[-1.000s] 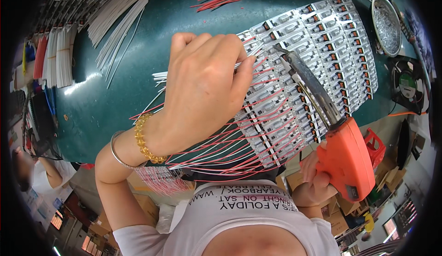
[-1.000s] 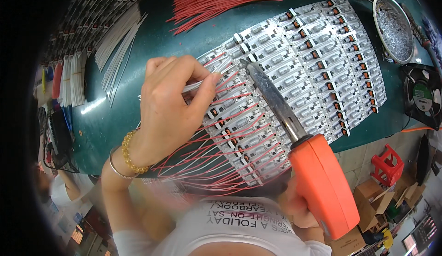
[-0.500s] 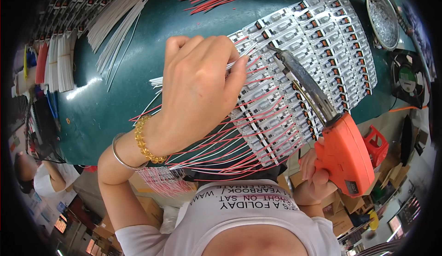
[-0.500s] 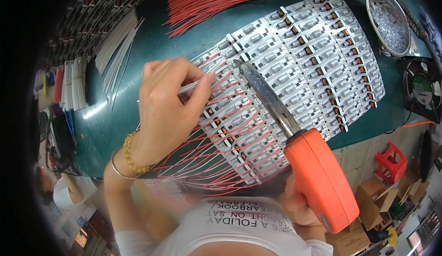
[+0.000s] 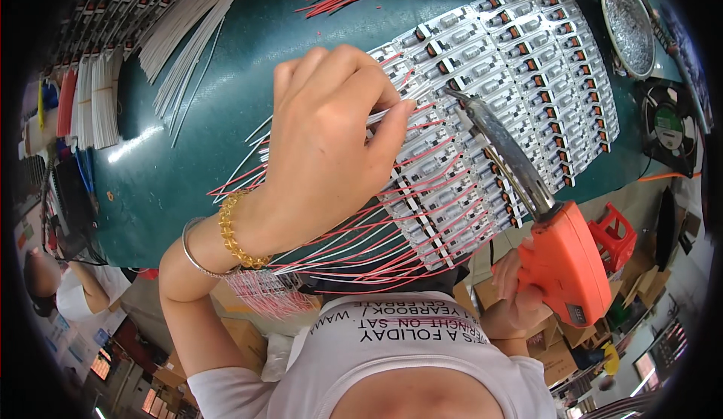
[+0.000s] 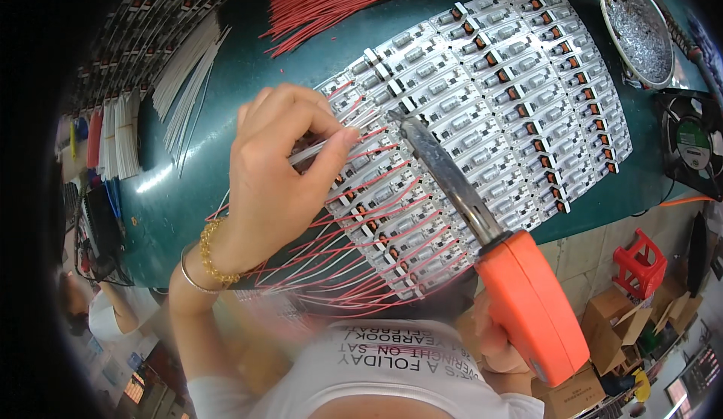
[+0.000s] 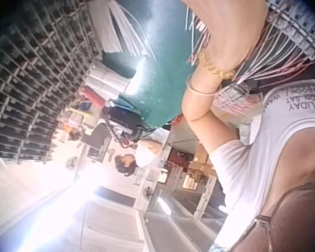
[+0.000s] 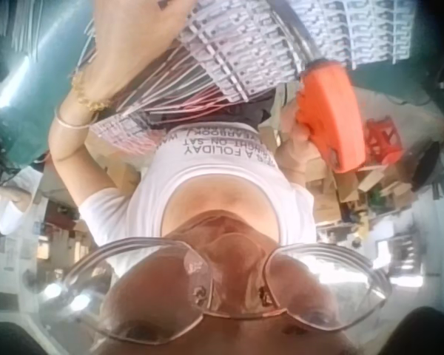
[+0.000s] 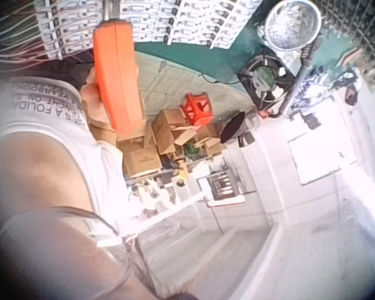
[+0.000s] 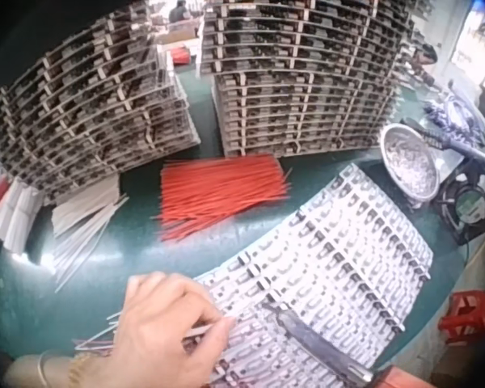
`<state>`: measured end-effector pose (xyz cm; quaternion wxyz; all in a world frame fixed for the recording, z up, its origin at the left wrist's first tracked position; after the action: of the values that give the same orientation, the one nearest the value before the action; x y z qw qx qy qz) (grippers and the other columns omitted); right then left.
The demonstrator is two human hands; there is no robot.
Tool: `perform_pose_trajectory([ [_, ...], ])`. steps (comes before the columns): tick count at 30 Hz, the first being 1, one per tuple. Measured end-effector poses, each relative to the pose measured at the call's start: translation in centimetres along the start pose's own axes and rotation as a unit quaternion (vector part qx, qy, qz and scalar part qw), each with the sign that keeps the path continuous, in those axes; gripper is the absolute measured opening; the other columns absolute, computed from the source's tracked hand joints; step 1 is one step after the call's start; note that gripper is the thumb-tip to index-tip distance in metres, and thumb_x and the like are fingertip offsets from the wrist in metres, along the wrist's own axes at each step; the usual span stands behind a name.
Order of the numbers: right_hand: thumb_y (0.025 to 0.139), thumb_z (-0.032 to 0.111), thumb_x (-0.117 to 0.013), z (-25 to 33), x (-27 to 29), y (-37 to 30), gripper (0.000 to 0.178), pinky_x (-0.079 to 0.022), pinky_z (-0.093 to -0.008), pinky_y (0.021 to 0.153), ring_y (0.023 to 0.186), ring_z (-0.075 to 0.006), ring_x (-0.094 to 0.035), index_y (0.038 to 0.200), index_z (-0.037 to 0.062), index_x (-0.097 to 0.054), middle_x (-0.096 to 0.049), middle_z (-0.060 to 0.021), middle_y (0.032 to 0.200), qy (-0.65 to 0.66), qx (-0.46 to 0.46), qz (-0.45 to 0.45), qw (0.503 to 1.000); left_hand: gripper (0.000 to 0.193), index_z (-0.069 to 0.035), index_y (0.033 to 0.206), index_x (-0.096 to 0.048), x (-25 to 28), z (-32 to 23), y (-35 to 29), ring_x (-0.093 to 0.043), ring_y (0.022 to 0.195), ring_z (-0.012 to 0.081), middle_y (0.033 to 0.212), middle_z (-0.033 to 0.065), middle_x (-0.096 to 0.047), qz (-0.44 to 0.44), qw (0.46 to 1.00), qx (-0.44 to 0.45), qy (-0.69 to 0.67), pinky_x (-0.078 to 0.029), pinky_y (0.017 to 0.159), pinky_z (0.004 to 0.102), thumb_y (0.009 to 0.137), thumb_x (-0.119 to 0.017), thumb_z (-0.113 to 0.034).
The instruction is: The person uses a soldering iron to attach red and white wires to a large grid of electronic components on a green workbench. They repeatedly pick up individual wires, position them on the component terminals, and apply the soldering iron to secure the connections.
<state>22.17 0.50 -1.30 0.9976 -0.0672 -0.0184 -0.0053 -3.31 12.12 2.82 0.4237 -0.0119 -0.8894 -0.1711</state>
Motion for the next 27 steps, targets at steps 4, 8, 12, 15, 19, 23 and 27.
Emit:
perform_pose_trajectory([
  [4, 0.084, 0.053, -0.063, 0.2, -0.3, -0.1, 0.066, -0.038, -0.0278, 0.047, 0.048, -0.0133, -0.045, 0.112, -0.005, -0.05, -0.049, -0.0004, 0.059, -0.103, 0.009, 0.013, 0.995, 0.013, -0.004, 0.074, -0.061, 0.0, -0.1, 0.0, -0.055, 0.078, 0.0228, 0.083, 0.006, -0.061, 0.007, 1.0, 0.003, -0.008, -0.038, 0.074, 0.0336, 0.073, -0.074, -0.003],
  [8, 0.084, 0.033, -0.062, 0.6, -0.3, -0.2, 0.025, -0.04, -0.0368, 0.056, 0.062, -0.0263, -0.049, 0.077, 0.0089, -0.062, -0.057, -0.0061, 0.074, -0.275, -0.012, 0.026, 0.961, 0.013, -0.004, 0.073, -0.061, 0.0, 0.0, 0.1, -0.055, 0.078, 0.023, 0.083, 0.0061, -0.061, 0.008, 1.0, 0.004, -0.011, -0.038, 0.073, 0.0336, 0.073, -0.073, -0.002],
  [12, 0.08, 0.026, -0.06, -0.2, 1.3, -1.8, 0.018, -0.042, -0.0394, 0.065, 0.072, -0.0303, -0.052, 0.082, 0.0081, -0.063, -0.06, -0.0086, 0.083, -0.271, -0.048, -0.018, 0.961, 0.013, -0.004, 0.074, -0.06, -0.1, -0.1, 0.1, -0.055, 0.077, 0.023, 0.082, 0.0061, -0.061, 0.006, 1.0, -0.004, -0.011, -0.038, 0.073, 0.0337, 0.073, -0.073, -0.002],
  [15, 0.079, 0.024, -0.059, -1.3, 2.5, -2.4, 0.023, -0.045, -0.0404, 0.075, 0.084, -0.0319, -0.055, 0.094, 0.0066, -0.063, -0.061, -0.0107, 0.095, -0.215, -0.078, -0.008, 0.974, 0.013, -0.004, 0.074, -0.06, 0.2, 0.1, -0.1, -0.054, 0.077, 0.023, 0.082, 0.0061, -0.06, 0.005, 1.0, 0.003, -0.003, -0.038, 0.072, 0.0338, 0.073, -0.073, -0.002],
  [19, 0.086, 0.031, -0.057, -2.4, 2.2, -2.6, 0.043, -0.044, -0.0385, 0.09, 0.103, -0.0286, -0.056, 0.118, 0.0033, -0.058, -0.058, -0.0134, 0.115, -0.235, -0.067, 0.11, 0.963, 0.013, -0.004, 0.073, -0.06, 0.0, -0.1, -0.1, -0.054, 0.077, 0.023, 0.082, 0.006, -0.06, 0.003, 1.0, -0.006, -0.005, -0.038, 0.072, 0.0339, 0.073, -0.073, -0.002],
  [23, 0.085, 0.054, -0.061, 0.4, -0.4, -0.4, 0.073, -0.038, -0.0277, 0.06, 0.062, -0.0133, -0.045, 0.126, -0.0054, -0.048, -0.048, -0.0018, 0.074, -0.063, 0.042, 0.034, 0.997, 0.013, -0.004, 0.073, -0.06, -0.1, -0.4, 0.1, -0.055, 0.078, 0.0233, 0.082, 0.0064, -0.06, 0.006, 1.0, -0.007, 0.0, -0.038, 0.074, 0.0341, 0.074, -0.073, -0.003],
  [27, 0.081, 0.062, -0.066, 0.8, -0.2, 0.1, 0.084, -0.035, -0.0235, 0.043, 0.038, -0.0082, -0.041, 0.124, -0.008, -0.047, -0.044, 0.0034, 0.049, 0.004, 0.032, -0.041, 0.999, 0.009, -0.003, 0.077, -0.063, 0.5, -0.4, 0.1, -0.057, 0.077, 0.0241, 0.08, 0.0069, -0.063, -0.003, 1.0, -0.025, 0.011, -0.041, 0.072, 0.0329, 0.077, -0.073, -0.002],
])
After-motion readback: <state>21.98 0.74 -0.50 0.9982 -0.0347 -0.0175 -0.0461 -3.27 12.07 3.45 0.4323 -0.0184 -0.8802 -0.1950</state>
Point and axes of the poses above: each hand's wrist, its own y-axis towards the middle knuckle, its own x-axis out of the back of the hand, z = x × y, the point moved 9 cm from there along y, towards the middle knuckle
